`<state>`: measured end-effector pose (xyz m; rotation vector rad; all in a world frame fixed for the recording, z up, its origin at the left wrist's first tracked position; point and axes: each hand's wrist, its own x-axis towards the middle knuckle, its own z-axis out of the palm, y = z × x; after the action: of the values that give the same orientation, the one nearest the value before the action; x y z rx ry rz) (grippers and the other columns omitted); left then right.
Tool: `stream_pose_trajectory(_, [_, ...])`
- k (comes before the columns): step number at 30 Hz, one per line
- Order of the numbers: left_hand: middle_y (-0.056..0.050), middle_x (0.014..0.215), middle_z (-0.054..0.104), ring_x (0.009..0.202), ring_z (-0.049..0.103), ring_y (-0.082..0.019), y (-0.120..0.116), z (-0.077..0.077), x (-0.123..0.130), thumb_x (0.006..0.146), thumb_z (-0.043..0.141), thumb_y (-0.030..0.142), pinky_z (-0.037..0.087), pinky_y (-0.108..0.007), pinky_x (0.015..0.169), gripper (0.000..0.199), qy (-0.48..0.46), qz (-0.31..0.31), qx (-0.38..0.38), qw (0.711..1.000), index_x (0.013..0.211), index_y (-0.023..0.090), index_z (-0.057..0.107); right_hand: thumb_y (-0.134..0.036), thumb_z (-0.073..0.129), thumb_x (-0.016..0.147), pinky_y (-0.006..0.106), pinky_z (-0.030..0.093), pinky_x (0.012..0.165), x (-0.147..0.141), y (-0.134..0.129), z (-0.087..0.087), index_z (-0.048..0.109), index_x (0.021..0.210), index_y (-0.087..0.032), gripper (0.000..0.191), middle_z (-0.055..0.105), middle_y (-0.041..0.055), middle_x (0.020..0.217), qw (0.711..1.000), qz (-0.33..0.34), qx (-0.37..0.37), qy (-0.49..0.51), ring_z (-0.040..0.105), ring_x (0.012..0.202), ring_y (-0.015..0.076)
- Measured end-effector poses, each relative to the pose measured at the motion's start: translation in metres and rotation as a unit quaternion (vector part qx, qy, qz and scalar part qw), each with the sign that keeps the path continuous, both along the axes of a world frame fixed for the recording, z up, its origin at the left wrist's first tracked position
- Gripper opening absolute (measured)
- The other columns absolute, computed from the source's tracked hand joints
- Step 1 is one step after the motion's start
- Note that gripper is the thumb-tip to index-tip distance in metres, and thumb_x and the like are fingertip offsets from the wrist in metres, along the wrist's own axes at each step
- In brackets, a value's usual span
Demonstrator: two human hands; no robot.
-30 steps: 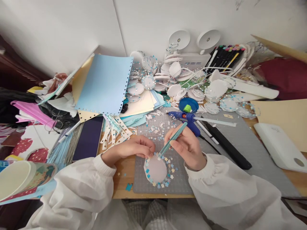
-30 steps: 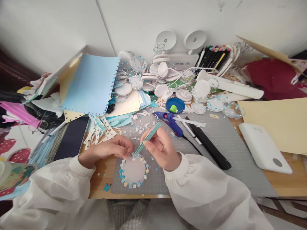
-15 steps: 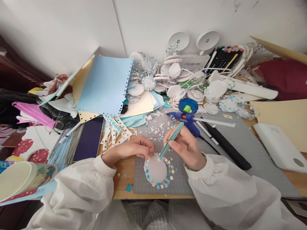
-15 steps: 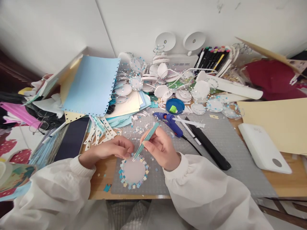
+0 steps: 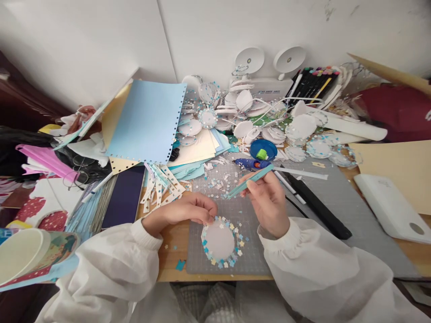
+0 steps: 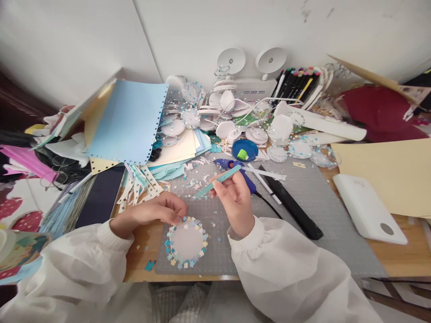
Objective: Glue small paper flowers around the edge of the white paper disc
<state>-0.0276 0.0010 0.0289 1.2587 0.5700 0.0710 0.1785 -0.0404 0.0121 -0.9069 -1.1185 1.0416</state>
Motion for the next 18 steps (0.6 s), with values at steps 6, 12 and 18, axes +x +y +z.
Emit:
stream_pose_trajectory(6, [0.006, 0.054, 0.036, 0.052, 0.028, -0.007, 0.001, 0.001, 0.001, 0.076, 0.064, 0.033, 0.019, -0.022, 0.049, 0.028, 0.001, -0.039, 0.055, 0.998, 0.061, 0.014, 0.050, -0.028, 0.065, 0.085, 0.034, 0.053, 0.071, -0.001, 0.000, -0.002, 0.053, 0.089, -0.025, 0.012, 0.061, 0.0058, 0.091, 0.992, -0.066, 0.056, -0.092, 0.061, 0.083, 0.0187])
stream_pose_trajectory(12, [0.006, 0.052, 0.038, 0.048, 0.030, -0.006, -0.006, 0.001, 0.005, 0.079, 0.064, 0.030, 0.023, -0.019, 0.045, 0.025, 0.006, -0.058, 0.107, 0.993, 0.064, 0.013, 0.054, -0.019, 0.062, 0.083, 0.035, 0.051, 0.073, 0.002, -0.001, -0.006, 0.053, 0.082, -0.023, 0.010, 0.064, 0.0054, 0.086, 0.960, -0.005, 0.103, -0.261, 0.063, 0.082, 0.0203])
stream_pose_trajectory(18, [0.003, 0.055, 0.050, 0.050, 0.039, -0.007, -0.009, -0.004, 0.005, 0.078, 0.069, 0.035, 0.029, -0.017, 0.045, 0.025, 0.006, -0.049, 0.114, 0.992, 0.072, 0.011, 0.063, -0.016, 0.060, 0.082, 0.034, 0.050, 0.071, 0.004, 0.001, -0.007, 0.052, 0.079, -0.023, 0.011, 0.064, 0.0045, 0.081, 0.945, 0.022, 0.092, -0.314, 0.064, 0.075, 0.0198])
